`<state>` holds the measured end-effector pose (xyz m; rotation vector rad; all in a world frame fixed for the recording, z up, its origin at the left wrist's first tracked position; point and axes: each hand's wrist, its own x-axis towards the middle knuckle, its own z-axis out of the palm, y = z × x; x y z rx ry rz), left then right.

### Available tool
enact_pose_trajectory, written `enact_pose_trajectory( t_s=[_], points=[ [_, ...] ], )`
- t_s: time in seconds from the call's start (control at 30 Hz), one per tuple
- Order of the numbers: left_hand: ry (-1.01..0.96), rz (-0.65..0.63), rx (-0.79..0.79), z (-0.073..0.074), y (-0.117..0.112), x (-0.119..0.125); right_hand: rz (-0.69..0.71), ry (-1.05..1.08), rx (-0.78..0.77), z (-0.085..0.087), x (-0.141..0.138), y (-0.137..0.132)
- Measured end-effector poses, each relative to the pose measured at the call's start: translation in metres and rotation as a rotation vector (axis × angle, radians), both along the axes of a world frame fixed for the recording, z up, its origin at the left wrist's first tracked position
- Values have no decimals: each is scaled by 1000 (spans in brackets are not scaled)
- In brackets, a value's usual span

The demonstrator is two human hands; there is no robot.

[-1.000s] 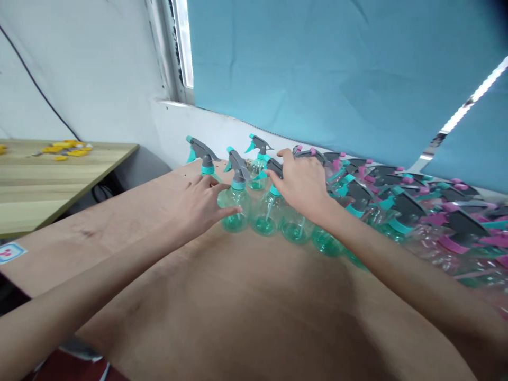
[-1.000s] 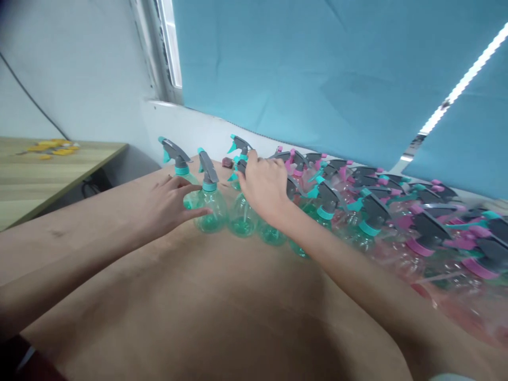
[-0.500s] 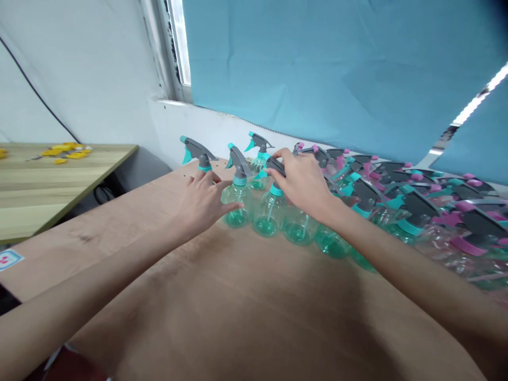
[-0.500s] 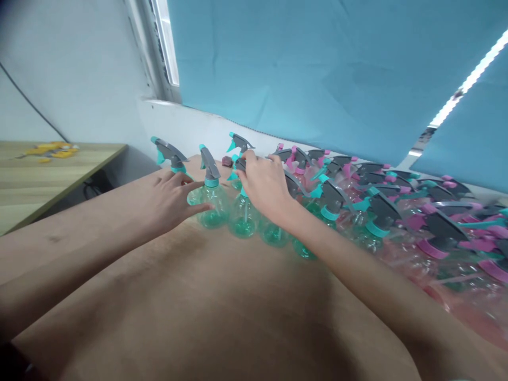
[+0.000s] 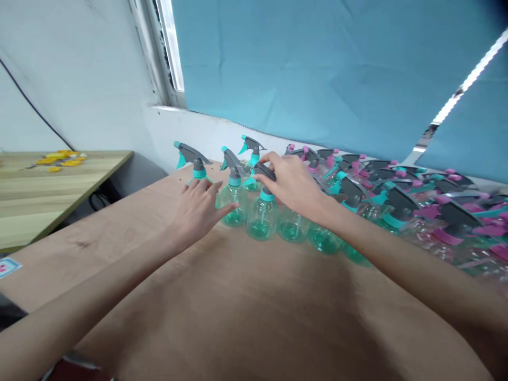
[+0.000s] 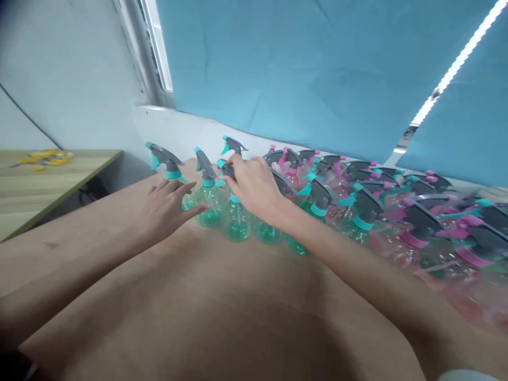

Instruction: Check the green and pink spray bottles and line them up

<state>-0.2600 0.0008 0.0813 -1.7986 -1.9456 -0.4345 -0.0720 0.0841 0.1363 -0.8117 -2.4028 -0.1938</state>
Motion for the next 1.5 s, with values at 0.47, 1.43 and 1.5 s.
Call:
enact_pose_trajectory(
  t_s=[0.47,1.43,1.5],
  points=[
    [-369,-319,-40,-38,-66,63,137,39,-155,9,39,-58],
    [-753,-912,-439,-68,-47,275,-187,526,-724,-40,248,-113],
    [-754,-936,-434,-69,-41,281,-209,534,-703,-42,254,-110]
  ],
)
